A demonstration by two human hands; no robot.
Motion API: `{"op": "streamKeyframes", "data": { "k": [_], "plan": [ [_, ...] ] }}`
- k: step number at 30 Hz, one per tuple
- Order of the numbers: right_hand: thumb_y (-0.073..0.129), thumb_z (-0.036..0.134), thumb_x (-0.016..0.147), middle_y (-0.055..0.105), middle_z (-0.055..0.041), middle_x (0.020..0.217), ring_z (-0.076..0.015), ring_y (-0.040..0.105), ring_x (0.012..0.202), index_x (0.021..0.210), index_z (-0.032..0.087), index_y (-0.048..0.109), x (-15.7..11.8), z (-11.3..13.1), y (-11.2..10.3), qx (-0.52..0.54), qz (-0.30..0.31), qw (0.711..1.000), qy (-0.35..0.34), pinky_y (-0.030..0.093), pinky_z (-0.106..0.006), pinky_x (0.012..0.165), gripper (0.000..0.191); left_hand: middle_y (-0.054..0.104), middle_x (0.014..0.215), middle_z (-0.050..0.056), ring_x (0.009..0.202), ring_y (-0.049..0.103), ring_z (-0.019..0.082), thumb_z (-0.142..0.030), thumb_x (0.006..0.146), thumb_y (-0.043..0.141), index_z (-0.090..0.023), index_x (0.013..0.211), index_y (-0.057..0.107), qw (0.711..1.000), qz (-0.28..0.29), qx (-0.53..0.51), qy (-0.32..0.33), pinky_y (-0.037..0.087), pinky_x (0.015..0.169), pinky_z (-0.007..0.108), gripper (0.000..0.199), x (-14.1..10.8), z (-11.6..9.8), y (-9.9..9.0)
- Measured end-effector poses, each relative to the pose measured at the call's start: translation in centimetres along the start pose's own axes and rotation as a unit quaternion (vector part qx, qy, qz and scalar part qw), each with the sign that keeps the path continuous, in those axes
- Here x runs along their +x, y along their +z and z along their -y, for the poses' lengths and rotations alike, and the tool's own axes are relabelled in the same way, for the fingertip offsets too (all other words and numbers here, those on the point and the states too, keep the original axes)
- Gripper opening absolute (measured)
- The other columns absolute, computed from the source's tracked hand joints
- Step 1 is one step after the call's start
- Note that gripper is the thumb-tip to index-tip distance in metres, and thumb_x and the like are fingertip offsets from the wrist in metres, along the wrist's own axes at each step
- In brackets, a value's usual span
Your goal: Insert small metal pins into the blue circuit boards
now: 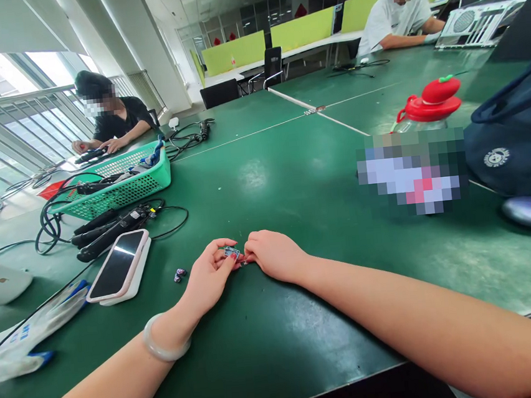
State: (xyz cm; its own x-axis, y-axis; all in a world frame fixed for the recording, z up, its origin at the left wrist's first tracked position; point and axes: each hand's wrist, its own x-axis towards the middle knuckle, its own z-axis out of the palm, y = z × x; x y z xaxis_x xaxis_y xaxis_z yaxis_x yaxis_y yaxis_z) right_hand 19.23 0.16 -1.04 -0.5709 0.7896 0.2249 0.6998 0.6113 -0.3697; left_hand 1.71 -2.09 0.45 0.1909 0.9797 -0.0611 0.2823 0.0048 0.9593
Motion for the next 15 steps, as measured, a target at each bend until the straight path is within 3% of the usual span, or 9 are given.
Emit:
{"op": "streamKeyframes", "data": {
  "k": [6, 11, 15],
  "plan": [
    [0.053, 0.018, 0.087, 0.06, -0.003, 0.081, -0.0153, 0.055, 0.076, 0.075, 0.018, 0.062, -0.5, -0.8, -0.8, 0.031, 0.005, 0.999, 0.015, 0.043, -0.029, 0.072, 0.015, 0.068, 0.079, 0.003, 0.08, 0.067, 0.014, -0.023, 0.081, 0.054, -0.017, 0.105, 0.052, 0.999, 0.029, -0.018, -0.014, 0.052, 0.081, 0.032, 0.025, 0.1, -0.2, 0.0],
    [0.05, 0.013, 0.086, 0.06, -0.0027, 0.082, -0.0139, 0.055, 0.076, 0.075, 0.018, 0.06, -0.9, -0.5, -1.5, 0.111, -0.068, 0.991, 0.041, 0.044, -0.028, 0.073, 0.016, 0.069, 0.083, 0.003, 0.075, 0.065, 0.013, -0.027, 0.076, 0.062, -0.018, 0.098, 0.055, 0.999, 0.033, 0.036, 0.004, 0.051, 0.077, 0.03, 0.024, 0.2, -0.2, -0.1],
    [0.046, 0.009, 0.084, 0.06, -0.0033, 0.084, -0.0136, 0.055, 0.076, 0.076, 0.019, 0.059, -1.1, 0.5, -1.8, 0.14, -0.117, 0.983, 0.015, 0.045, -0.027, 0.072, 0.018, 0.068, 0.083, 0.001, 0.071, 0.061, 0.013, -0.029, 0.069, 0.07, -0.019, 0.086, 0.057, 0.993, 0.008, 0.114, 0.028, 0.048, 0.07, 0.028, 0.024, 0.1, -0.2, -0.2]
  ]
}}
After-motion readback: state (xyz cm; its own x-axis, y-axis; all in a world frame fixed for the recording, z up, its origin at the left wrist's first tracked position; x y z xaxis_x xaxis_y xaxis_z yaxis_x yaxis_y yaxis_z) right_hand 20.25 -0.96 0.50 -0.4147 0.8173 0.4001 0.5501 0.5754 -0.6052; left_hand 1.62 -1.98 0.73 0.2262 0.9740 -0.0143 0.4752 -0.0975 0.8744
